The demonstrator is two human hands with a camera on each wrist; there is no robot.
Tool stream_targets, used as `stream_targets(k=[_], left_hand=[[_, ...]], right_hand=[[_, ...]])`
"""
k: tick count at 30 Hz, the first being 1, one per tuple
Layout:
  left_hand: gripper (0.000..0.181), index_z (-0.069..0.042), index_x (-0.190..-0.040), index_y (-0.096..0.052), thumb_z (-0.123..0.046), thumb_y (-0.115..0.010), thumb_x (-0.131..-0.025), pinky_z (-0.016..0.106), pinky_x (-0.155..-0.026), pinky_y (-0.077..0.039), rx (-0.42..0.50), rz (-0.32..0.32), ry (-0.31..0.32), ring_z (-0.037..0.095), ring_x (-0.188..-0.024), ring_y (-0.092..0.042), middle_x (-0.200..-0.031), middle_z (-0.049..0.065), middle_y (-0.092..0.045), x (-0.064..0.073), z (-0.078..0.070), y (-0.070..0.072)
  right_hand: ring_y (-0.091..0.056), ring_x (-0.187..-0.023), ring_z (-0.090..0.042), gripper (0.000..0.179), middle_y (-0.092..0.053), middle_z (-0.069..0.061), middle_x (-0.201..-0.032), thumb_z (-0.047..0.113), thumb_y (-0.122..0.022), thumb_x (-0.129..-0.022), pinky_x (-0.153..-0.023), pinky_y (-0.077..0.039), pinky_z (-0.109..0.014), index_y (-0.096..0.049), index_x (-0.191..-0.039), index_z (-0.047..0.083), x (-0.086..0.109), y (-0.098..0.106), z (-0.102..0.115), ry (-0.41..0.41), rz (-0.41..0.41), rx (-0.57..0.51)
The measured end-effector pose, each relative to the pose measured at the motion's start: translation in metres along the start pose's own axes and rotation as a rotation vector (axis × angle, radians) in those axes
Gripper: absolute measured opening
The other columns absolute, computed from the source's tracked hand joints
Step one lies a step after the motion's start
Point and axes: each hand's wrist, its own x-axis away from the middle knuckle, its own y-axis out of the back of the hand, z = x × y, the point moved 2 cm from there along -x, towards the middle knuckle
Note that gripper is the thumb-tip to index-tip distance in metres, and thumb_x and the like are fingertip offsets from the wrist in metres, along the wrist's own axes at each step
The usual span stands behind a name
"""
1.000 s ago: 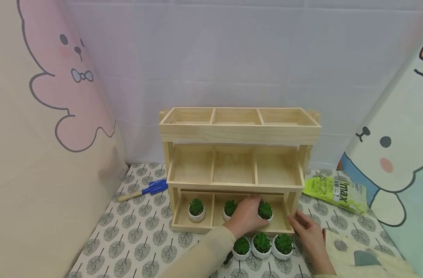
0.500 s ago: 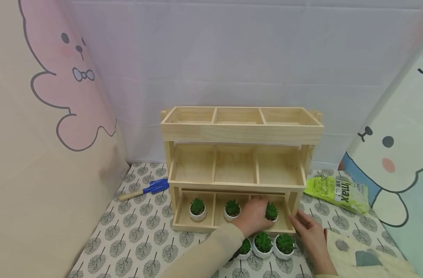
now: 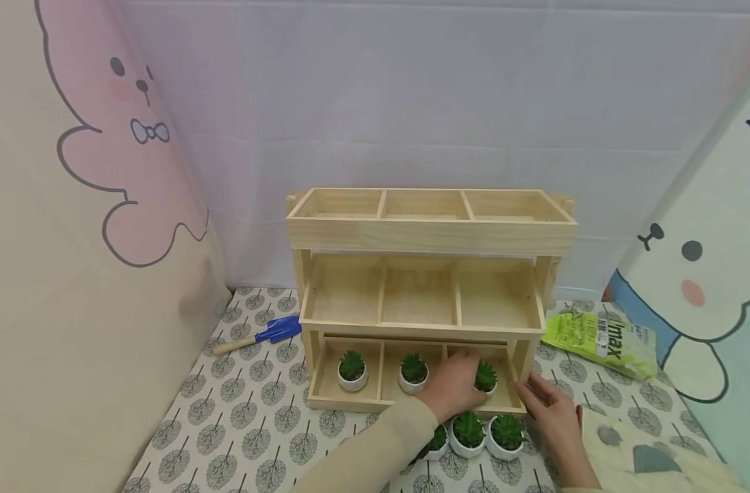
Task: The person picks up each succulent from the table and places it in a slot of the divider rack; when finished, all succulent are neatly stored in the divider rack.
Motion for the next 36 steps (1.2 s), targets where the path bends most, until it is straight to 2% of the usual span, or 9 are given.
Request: stream_targets(k=[6,17,24,31,36], left_hand=[[0.079,-0.008,-0.153,-0.049,-0.033,-0.086,-0.088,0.025,-0.098,-0.051,0.01,-0.005,-0.019,0.014,-0.124,-0.06,-0.146,0.005,-0.056,0.0,0.001,-0.001],[0.08,-0.008,-0.153,-0.049,-0.033,-0.087,-0.087,0.025,-0.096,-0.052,0.002,-0.002,0.005,0.013,-0.124,-0.059,-0.144,0.004,-0.058,-0.001,0.002,0.001],[0.077,-0.008,-0.151,-0.051,-0.031,-0.087,-0.087,0.026,-0.096,-0.053,0.005,-0.004,0.007,0.014,-0.122,-0.061,-0.142,0.004,-0.059,0.002,0.002,0.006],[0.078,-0.009,-0.152,-0.052,-0.034,-0.088,-0.087,0.027,-0.098,-0.053,0.083,-0.016,0.005,0.016,-0.12,-0.063,-0.144,0.003,-0.059,0.01,0.005,0.013],[0.073,-0.009,-0.147,-0.056,-0.035,-0.088,-0.087,0.027,-0.099,-0.052,0.135,-0.05,-0.033,0.014,-0.121,-0.062,-0.141,0.004,-0.061,0.018,0.01,0.017]], right_hand=[[-0.044,-0.143,-0.042,0.073,-0.04,-0.026,-0.159,0.038,-0.065,-0.105,-0.105,-0.049,-0.044,-0.035,-0.162,0.005,0.0,0.0,-0.001,0.003,0.004,0.003],[-0.043,-0.143,-0.043,0.07,-0.039,-0.027,-0.159,0.032,-0.066,-0.105,-0.103,-0.049,-0.044,-0.035,-0.161,0.003,-0.001,-0.001,0.001,-0.009,-0.006,0.007],[-0.045,-0.142,-0.043,0.069,-0.041,-0.027,-0.157,0.029,-0.066,-0.105,-0.102,-0.05,-0.043,-0.036,-0.161,0.002,-0.001,-0.001,0.001,-0.002,-0.015,0.009],[-0.045,-0.141,-0.043,0.068,-0.041,-0.027,-0.157,0.028,-0.066,-0.105,-0.102,-0.05,-0.043,-0.037,-0.16,0.002,-0.001,-0.001,0.001,-0.004,-0.018,0.004],[-0.046,-0.141,-0.043,0.068,-0.042,-0.027,-0.157,0.028,-0.066,-0.105,-0.103,-0.05,-0.044,-0.036,-0.16,0.001,-0.001,-0.002,0.001,-0.005,-0.021,0.011]])
